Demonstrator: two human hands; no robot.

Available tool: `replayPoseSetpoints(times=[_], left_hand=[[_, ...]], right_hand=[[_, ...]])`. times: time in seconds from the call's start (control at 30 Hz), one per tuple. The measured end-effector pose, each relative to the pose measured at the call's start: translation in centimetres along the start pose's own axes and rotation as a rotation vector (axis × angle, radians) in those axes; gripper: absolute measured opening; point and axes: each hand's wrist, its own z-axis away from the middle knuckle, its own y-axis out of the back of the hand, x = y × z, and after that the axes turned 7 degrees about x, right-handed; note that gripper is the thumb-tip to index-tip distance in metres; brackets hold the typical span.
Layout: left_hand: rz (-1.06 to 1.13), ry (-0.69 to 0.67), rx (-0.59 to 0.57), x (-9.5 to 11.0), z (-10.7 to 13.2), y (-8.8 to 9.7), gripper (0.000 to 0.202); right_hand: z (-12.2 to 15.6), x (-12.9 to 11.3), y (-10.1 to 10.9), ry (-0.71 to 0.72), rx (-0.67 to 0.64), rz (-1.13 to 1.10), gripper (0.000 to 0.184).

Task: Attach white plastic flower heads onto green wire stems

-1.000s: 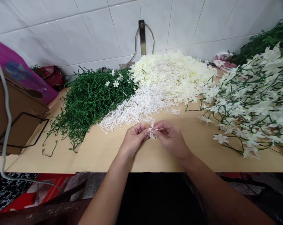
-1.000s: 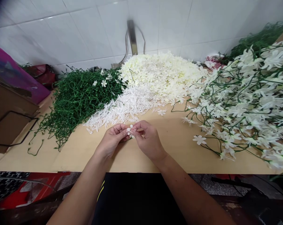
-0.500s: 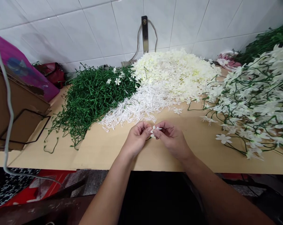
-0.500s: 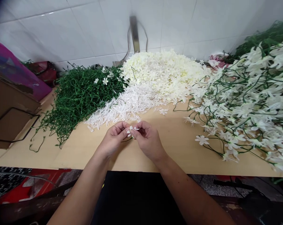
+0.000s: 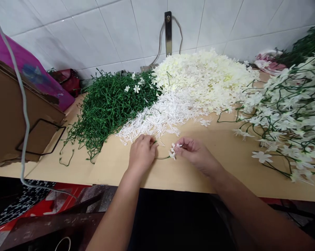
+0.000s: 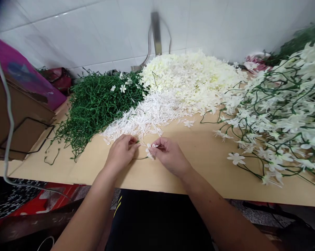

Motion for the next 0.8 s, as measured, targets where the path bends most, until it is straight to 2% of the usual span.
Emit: replayPoseSetpoints(times=[0.13, 0.27, 0.33, 0.43, 0.53, 0.7, 0.8], left_hand=[[0.114, 0.034, 0.041, -0.4, -0.6, -0.4, 0.008], [0.427, 0.175, 0.094, -1.3, -0.7, -0.4, 0.005], [0.611, 0.237, 0.101, -1.2, -0.6, -0.1, 0.003], [0.878, 0.322, 0.045, -0.6, -0.1, 0.8, 0.013], [1.018, 0.389, -0.039, 0.0, 0.6, 1.4, 0.016], [1.158, 0.424, -0.124, 0.3, 1.2, 0.6, 0.013], [1.195, 0.42, -0.146, 0.5, 1.4, 0.1, 0.014]], right_hand=[[0.1, 0.4, -0.5, -0.006, -0.032, 0.021, 0.017], [-0.8, 0.4, -1.8, -0.03, -0.166, -0.03, 0.018], [-1.8, 0.2, -2.4, -0.045, -0.189, -0.065, 0.019], [-3.3, -0.3, -2.6, -0.039, -0.069, -0.163, 0.022], [-3.5, -0.7, -2.0, -0.032, 0.011, -0.24, 0.024], [-1.6, -0.5, -1.9, -0.087, -0.086, -0.24, 0.025], [-1.0, -0.2, -2.3, -0.118, -0.098, -0.261, 0.027]])
